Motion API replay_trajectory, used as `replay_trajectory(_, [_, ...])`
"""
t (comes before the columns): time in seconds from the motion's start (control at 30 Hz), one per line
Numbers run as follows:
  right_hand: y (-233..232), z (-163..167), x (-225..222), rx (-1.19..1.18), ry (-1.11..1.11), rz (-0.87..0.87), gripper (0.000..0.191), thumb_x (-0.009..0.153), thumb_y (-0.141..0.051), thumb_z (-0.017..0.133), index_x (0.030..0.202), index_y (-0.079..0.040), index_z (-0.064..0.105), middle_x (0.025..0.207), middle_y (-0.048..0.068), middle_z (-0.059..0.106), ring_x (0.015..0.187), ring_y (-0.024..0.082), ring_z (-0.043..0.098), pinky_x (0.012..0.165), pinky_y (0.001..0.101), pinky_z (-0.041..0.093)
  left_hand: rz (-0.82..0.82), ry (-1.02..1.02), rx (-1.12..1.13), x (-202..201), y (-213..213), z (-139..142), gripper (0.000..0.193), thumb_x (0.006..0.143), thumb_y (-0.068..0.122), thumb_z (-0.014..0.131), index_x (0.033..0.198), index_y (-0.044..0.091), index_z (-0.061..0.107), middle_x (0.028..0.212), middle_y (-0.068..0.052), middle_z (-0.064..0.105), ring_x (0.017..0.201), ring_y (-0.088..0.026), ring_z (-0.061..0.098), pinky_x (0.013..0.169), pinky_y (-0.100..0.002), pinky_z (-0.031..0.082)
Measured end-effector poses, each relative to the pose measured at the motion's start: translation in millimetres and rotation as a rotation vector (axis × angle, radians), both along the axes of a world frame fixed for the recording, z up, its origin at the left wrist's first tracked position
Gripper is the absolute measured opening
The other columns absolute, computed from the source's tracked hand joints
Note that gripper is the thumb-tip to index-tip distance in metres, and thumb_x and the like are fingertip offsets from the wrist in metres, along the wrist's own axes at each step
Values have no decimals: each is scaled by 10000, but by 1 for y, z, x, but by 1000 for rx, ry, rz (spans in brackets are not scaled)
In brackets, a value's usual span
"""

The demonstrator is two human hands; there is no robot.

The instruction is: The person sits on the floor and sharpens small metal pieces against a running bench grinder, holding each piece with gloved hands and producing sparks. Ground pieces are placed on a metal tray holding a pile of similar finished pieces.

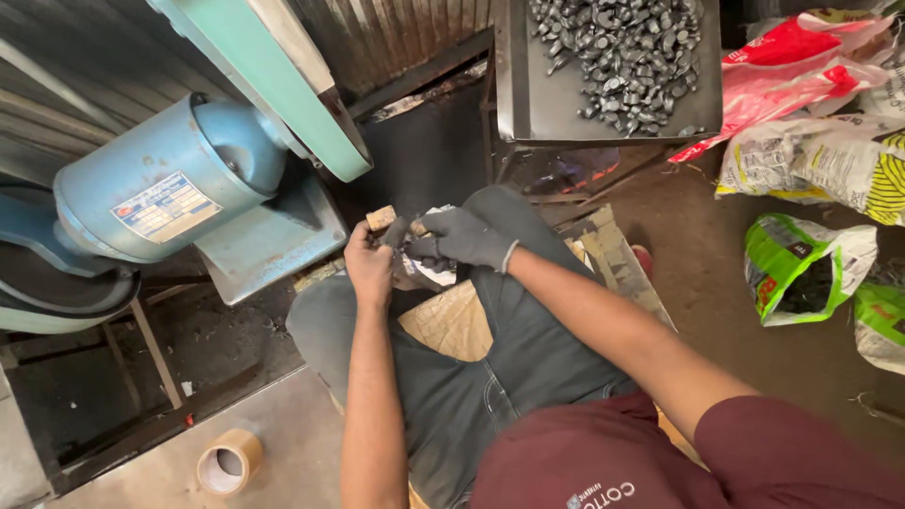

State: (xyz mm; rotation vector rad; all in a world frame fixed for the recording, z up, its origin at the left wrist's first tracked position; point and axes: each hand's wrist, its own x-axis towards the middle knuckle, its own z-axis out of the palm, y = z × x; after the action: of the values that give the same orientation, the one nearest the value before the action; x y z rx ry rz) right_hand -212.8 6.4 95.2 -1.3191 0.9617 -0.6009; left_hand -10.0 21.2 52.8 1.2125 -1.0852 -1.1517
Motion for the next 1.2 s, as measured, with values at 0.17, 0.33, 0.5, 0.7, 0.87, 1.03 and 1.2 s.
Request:
replay_trajectory(0.17, [-18,-3,12,-606,147,79,295,995,-350,667,992,-60,719,823,135,718,735,244,723,655,368,549,-50,198,-52,24,-1,-12,397,846,-21,747,1220,29,623,1139,-8,701,1019,-97,684,918,-255,553])
replay_trajectory(0.33, [-43,-35,35,-370,183,-37,322,978,-369,654,989,-51,702,795,127,736,706,242,707,626,369,537,-7,-282,310,34,-21,-56,292,962,158,632,1144,-41,744,957,-122,712,861,-150,631,765,-274,515])
replay_trajectory(0.5, [-79,-62,53,-82,232,-35,289,973,-334,684,995,-48,719,766,78,704,687,112,617,619,350,523,15,284,241,13,-28,-73,428,919,204,579,1295,13,650,1155,-57,687,976,-163,660,867,-307,522])
replay_trajectory(0.7, [-101,-51,66,-138,33,-165,259,920,-239,732,1091,-45,743,929,59,781,832,100,670,754,328,557,9,785,421,4,-44,-47,445,912,338,577,1329,190,623,1164,14,671,1015,-131,635,897,-322,489])
replay_trajectory(0.87, [-77,-49,52,-465,460,67,347,911,-328,811,1085,-32,761,967,127,759,867,200,734,790,338,551,128,81,223,8,-32,-46,302,939,220,680,1170,28,708,1034,-5,723,924,-102,641,810,-241,496])
replay_trajectory(1.03, [-50,-46,27,-251,-50,-93,494,850,-243,819,1270,-28,669,1161,60,737,1023,123,692,890,294,564,19,-414,253,20,-16,-46,160,933,101,745,951,-58,733,737,-73,631,686,-142,523,600,-275,423])
replay_trajectory(1.2, [-42,-34,22,44,-291,-162,359,960,-212,716,1278,-48,693,1114,-7,735,955,63,662,827,244,554,28,-301,148,24,-23,-47,173,885,79,695,989,-45,757,790,-22,716,700,-115,648,661,-261,506])
